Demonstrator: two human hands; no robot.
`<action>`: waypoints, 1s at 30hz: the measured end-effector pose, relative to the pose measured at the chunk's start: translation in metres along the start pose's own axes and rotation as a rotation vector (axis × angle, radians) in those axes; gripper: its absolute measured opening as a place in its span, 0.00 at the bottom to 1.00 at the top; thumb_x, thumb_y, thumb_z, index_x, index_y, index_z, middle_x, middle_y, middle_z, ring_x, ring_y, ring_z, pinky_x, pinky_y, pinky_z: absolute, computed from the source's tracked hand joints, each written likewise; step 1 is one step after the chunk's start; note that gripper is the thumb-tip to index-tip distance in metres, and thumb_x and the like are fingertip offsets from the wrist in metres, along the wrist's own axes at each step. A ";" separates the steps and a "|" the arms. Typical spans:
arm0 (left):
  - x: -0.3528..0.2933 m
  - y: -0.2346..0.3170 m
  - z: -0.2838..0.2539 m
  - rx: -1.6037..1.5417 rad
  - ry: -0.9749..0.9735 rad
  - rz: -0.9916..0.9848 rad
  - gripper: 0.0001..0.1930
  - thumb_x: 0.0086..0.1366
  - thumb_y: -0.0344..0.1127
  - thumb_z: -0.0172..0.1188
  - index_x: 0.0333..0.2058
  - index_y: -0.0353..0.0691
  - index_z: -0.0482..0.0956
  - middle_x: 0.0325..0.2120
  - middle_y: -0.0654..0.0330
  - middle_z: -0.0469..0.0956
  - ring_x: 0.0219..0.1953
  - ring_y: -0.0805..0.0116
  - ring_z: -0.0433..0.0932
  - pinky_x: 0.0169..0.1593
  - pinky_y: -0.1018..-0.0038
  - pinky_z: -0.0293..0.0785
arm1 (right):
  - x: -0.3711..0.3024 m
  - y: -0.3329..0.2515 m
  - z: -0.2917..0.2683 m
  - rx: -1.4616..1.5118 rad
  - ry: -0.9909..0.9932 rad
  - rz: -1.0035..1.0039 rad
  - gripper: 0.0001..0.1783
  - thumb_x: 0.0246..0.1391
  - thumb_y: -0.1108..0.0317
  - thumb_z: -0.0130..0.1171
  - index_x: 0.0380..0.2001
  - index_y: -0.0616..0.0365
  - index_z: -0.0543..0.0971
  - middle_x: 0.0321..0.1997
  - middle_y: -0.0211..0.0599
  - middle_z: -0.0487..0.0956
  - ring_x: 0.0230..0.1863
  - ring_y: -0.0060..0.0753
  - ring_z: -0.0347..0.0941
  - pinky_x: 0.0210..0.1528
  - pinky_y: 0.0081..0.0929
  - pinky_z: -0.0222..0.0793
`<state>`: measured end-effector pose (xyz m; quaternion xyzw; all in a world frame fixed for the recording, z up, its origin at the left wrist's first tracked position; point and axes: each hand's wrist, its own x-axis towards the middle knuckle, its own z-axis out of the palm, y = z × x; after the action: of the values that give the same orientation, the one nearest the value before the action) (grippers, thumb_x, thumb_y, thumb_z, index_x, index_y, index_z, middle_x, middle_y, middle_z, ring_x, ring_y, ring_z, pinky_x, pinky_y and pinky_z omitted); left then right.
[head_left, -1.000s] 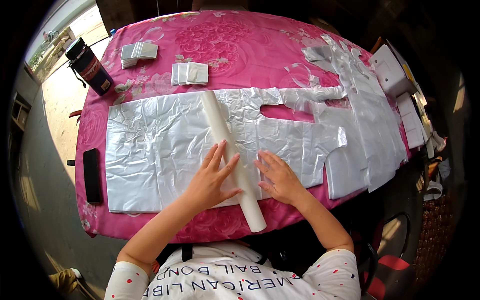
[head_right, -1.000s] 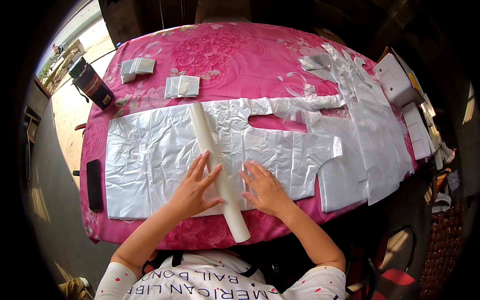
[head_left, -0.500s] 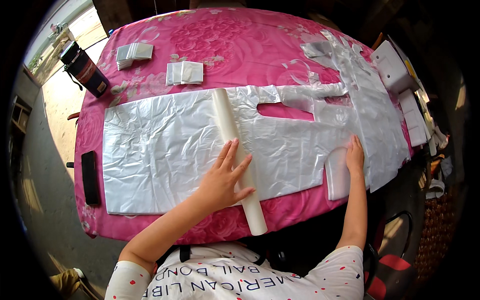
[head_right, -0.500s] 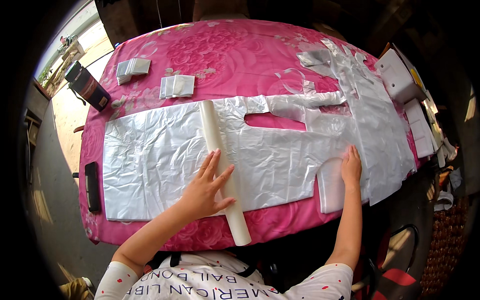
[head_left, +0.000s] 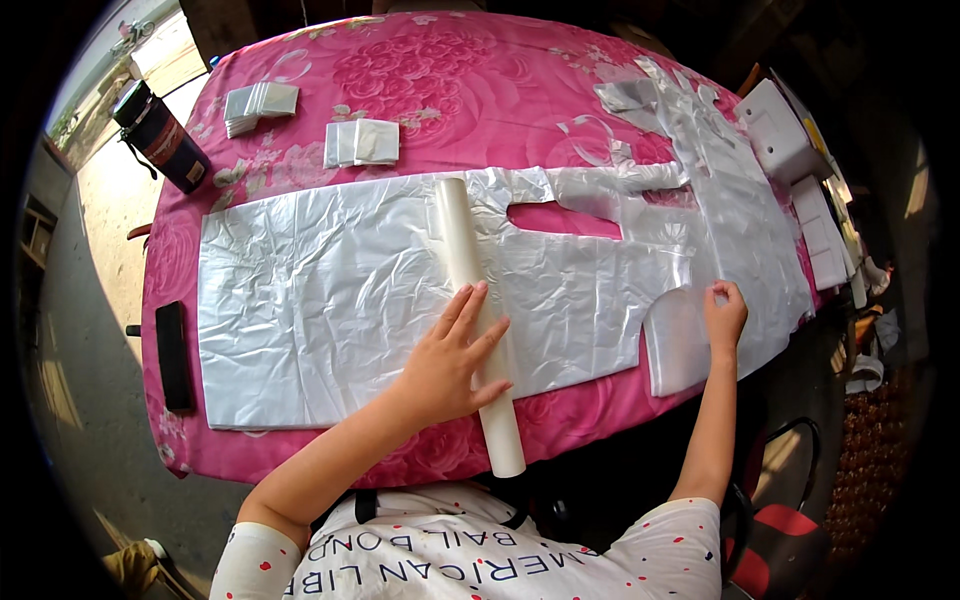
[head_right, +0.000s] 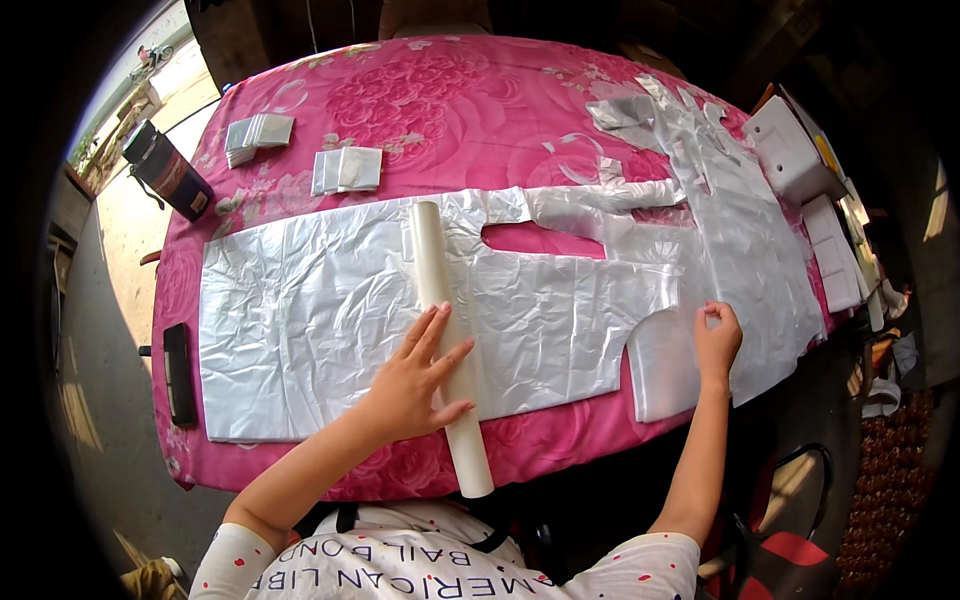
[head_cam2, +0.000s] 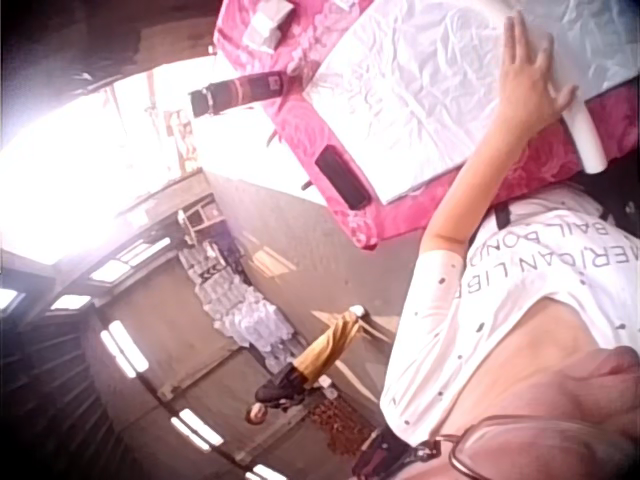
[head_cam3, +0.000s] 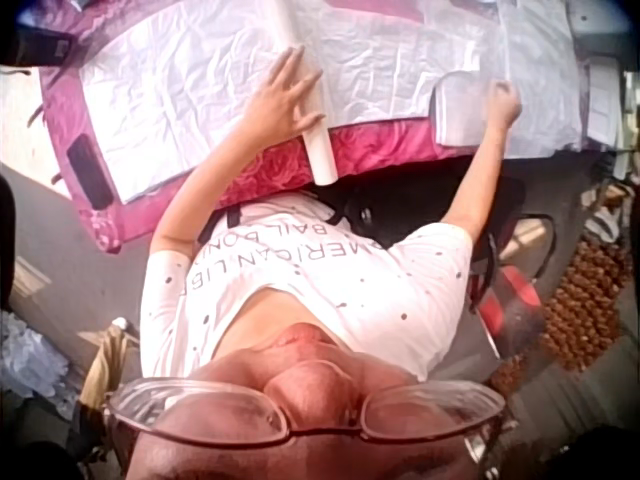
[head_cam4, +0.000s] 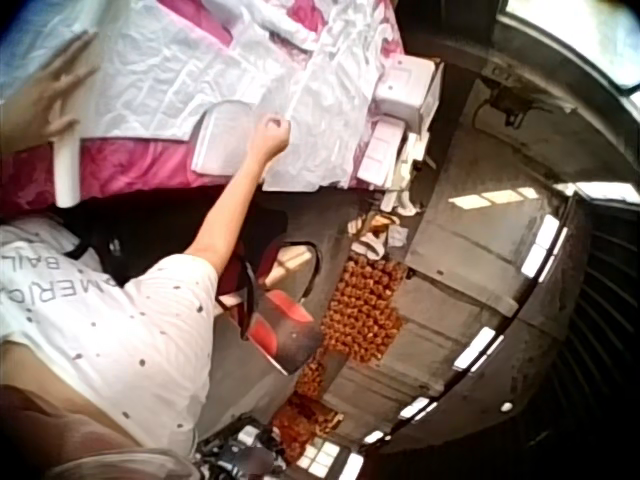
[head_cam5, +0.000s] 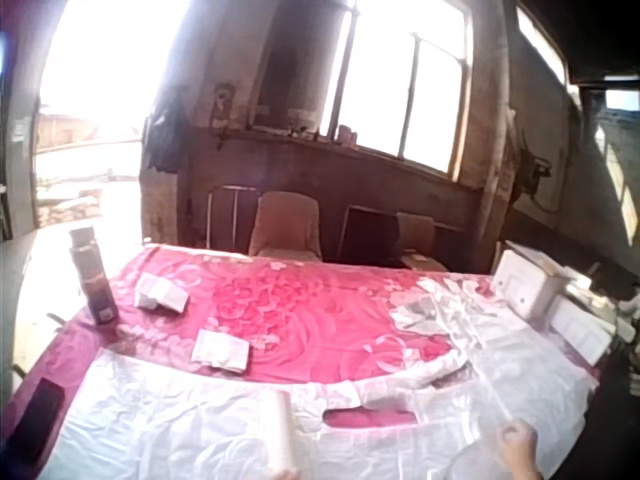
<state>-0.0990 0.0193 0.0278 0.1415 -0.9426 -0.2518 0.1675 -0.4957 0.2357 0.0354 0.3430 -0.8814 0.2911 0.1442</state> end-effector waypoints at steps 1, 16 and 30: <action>0.000 0.001 0.000 0.007 -0.001 0.007 0.34 0.52 0.51 0.61 0.57 0.45 0.65 0.63 0.43 0.45 0.65 0.43 0.44 0.61 0.59 0.58 | 0.002 -0.013 -0.004 0.181 -0.054 0.096 0.04 0.49 0.76 0.57 0.25 0.63 0.72 0.30 0.31 0.77 0.34 0.24 0.73 0.37 0.20 0.68; -0.052 -0.046 -0.056 -1.376 -0.089 -0.809 0.07 0.61 0.31 0.57 0.35 0.34 0.77 0.26 0.59 0.78 0.30 0.71 0.79 0.37 0.74 0.77 | -0.152 -0.287 -0.013 0.642 -0.669 -0.724 0.15 0.41 0.65 0.65 0.30 0.60 0.74 0.35 0.36 0.76 0.39 0.39 0.73 0.39 0.31 0.70; -0.141 -0.140 -0.159 -0.785 -0.045 -1.055 0.09 0.57 0.30 0.58 0.36 0.32 0.75 0.24 0.61 0.77 0.25 0.76 0.76 0.30 0.80 0.72 | -0.173 -0.248 -0.004 0.145 -0.985 0.036 0.28 0.41 0.47 0.62 0.30 0.66 0.74 0.23 0.52 0.78 0.27 0.50 0.77 0.32 0.39 0.73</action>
<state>0.1158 -0.1160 0.0497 0.5077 -0.5881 -0.6282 0.0411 -0.1993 0.1802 0.0628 0.4337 -0.8280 0.1573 -0.3187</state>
